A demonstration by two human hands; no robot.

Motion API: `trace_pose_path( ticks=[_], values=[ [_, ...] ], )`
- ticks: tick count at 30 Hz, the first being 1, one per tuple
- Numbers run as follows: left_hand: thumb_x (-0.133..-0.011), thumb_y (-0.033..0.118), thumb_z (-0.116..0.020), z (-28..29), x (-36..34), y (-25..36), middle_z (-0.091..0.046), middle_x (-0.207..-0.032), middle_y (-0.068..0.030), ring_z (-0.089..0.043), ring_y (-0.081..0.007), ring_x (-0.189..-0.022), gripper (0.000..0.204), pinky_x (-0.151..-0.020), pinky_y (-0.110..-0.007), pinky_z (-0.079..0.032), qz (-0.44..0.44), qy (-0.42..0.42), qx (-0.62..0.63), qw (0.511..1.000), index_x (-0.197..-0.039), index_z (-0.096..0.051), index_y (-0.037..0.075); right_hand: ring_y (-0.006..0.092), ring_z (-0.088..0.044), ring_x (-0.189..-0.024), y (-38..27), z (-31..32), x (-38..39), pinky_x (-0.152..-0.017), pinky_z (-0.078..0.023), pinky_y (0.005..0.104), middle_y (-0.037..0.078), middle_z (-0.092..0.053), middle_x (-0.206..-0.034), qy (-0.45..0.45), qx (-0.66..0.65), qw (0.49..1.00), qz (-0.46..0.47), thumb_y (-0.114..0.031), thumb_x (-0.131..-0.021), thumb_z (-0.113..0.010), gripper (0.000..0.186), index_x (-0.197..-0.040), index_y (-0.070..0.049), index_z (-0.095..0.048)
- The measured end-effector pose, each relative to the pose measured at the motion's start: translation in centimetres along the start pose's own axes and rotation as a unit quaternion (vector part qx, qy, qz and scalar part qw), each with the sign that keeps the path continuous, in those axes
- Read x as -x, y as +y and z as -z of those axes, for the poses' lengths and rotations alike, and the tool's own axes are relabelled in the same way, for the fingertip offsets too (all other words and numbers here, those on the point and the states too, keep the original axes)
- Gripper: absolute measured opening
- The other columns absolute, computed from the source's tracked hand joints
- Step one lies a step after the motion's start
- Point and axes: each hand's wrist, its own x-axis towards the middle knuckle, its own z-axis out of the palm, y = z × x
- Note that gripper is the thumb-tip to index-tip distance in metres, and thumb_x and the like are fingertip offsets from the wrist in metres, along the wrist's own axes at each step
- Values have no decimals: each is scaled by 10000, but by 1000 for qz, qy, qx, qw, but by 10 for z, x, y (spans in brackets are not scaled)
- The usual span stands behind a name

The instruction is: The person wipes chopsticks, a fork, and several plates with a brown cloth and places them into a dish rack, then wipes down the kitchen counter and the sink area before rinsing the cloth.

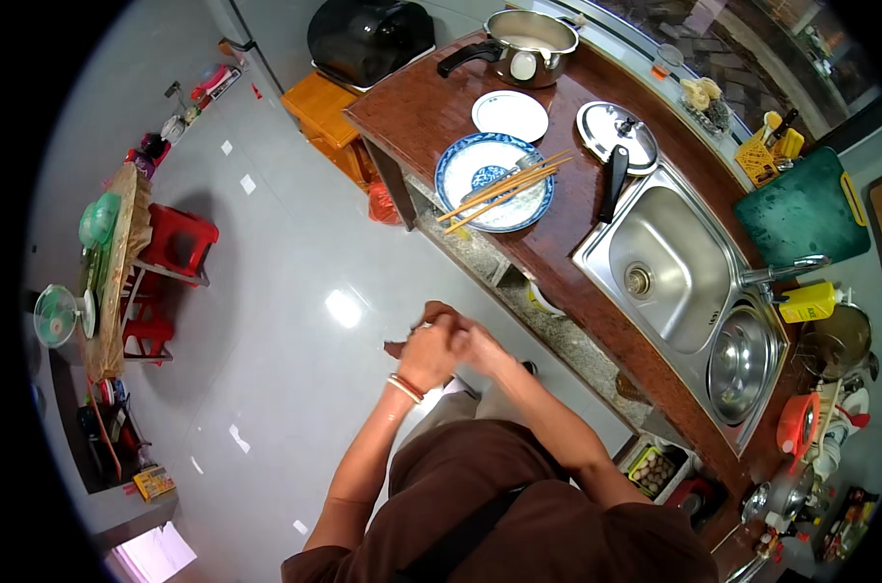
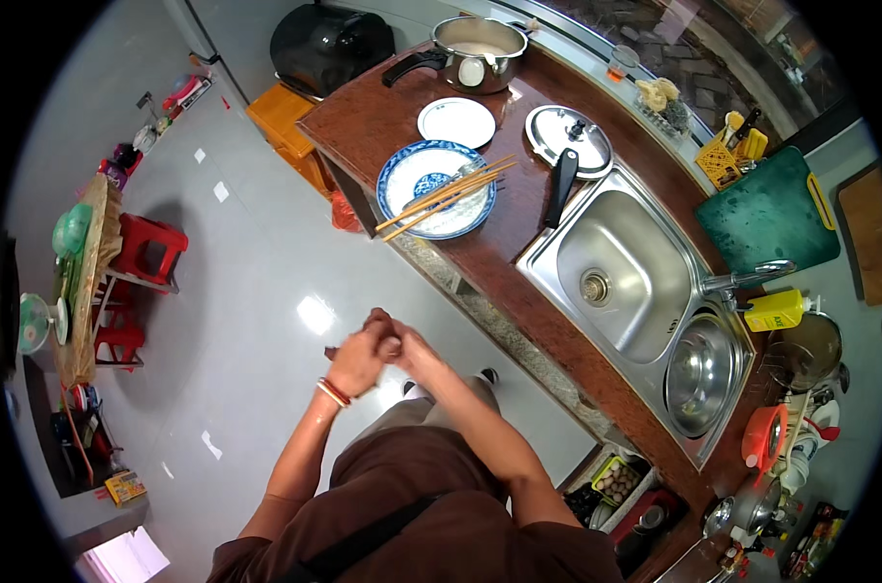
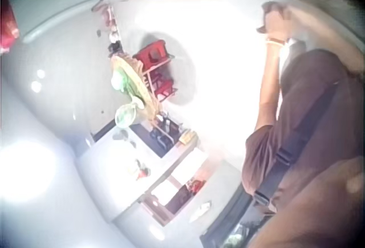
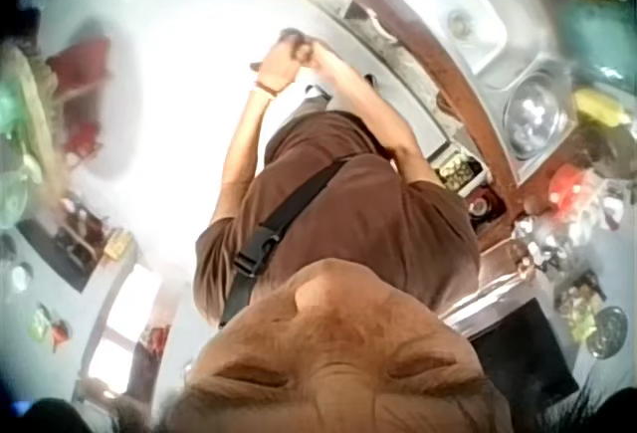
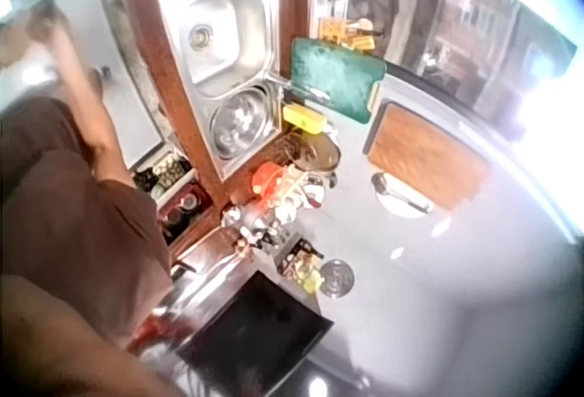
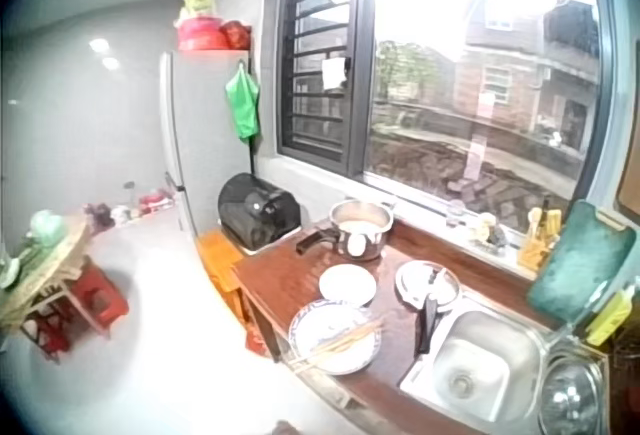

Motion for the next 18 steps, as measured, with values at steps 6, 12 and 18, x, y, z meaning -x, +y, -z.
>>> trace_pose_path(
  ticks=[6,12,18],
  values=[
    [-854,293,-553,6,-29,55,-546,-515,-164,-571,-272,-492,346,-525,-346,-450,-113,25,-2,993,-703,-595,-16,215,-576,-959,-64,-13,42,-832,-450,316,86,-602,-1020,63,302,918,249,-118,-752,-639,289,-1026,-45,-585],
    [-732,143,-648,34,-124,65,-554,-748,-170,-546,-325,-695,187,-620,-396,-440,-110,229,-39,966,-860,-610,12,111,-482,-664,-129,3,77,-575,-409,251,6,-458,-698,35,157,982,96,-74,-825,-582,85,-884,-24,-547],
    [-600,66,-663,0,-209,61,-447,-976,-153,-446,-316,-911,447,-743,-403,-389,-134,240,-276,921,-1018,-504,44,216,-504,-698,-179,59,104,-606,-425,302,55,-530,-756,36,552,771,317,-77,-711,-625,118,-820,-110,-596]
  ],
)
